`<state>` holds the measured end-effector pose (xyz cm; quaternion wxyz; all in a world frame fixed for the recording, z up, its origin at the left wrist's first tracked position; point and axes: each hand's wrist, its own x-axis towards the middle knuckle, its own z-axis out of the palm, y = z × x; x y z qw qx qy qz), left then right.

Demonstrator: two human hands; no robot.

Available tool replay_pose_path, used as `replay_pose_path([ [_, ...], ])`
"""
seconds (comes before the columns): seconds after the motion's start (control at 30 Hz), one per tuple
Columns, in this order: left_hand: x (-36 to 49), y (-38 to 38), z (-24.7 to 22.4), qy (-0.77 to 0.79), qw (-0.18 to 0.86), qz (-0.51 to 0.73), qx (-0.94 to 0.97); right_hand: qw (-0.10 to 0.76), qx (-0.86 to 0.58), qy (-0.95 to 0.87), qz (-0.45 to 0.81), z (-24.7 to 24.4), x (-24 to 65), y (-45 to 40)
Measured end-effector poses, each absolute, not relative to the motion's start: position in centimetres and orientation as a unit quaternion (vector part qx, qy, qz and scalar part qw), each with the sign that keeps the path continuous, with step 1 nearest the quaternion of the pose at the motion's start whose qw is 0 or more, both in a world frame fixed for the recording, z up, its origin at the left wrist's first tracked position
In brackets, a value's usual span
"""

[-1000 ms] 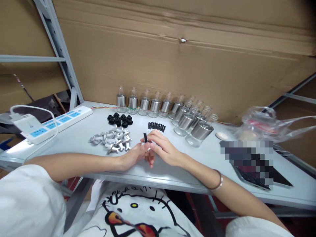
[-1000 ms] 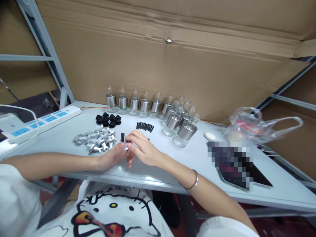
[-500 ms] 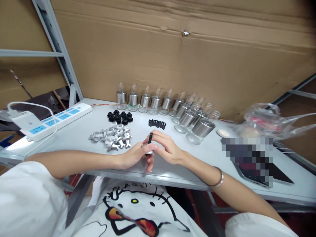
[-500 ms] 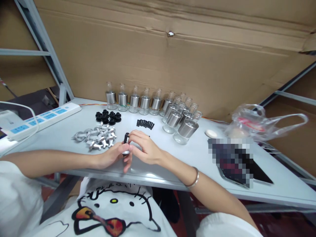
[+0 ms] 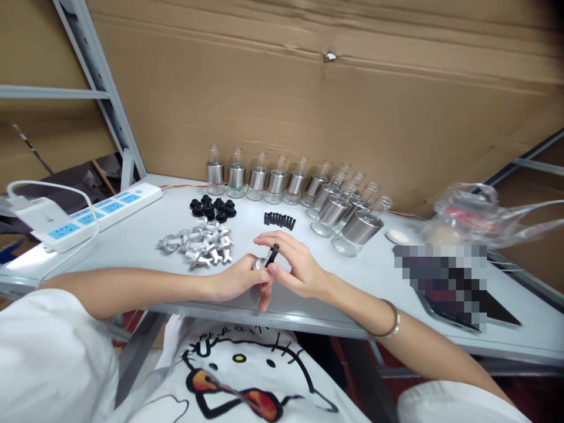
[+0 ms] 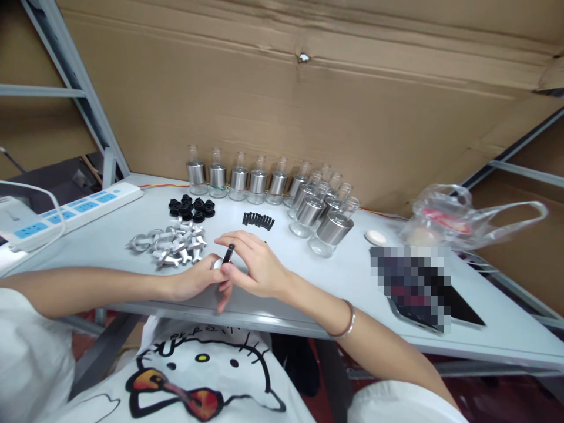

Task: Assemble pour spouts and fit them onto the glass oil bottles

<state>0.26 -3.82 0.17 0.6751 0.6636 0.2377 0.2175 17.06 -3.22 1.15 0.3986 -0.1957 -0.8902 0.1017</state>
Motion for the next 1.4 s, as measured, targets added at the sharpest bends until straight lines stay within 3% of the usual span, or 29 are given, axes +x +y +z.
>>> replay_pose_path([
  [0.23,0.3,-3.7,0.3,0.244,0.667,0.214,0.671,0.414,-0.188,-0.869,0.197,1.3,16.8,-3.9],
  [0.67,0.2,-3.5,-0.5,0.220,0.696,0.198,0.654,0.430,-0.195,-0.857,0.205,1.0,16.4,-4.0],
  [0.97,0.0,-3.1,-0.8,0.194,0.684,0.174,0.681,0.435,-0.202,-0.877,-0.011,1.3,17.2,-3.1],
  [1.2,0.0,-3.5,-0.2,0.225,0.636,0.154,0.722,0.390,-0.250,-0.883,-0.074,1.9,17.0,-3.4],
  [1.4,0.4,-3.6,-0.4,0.233,0.652,0.177,0.699,0.385,-0.244,-0.889,-0.041,1.7,17.0,-3.5],
])
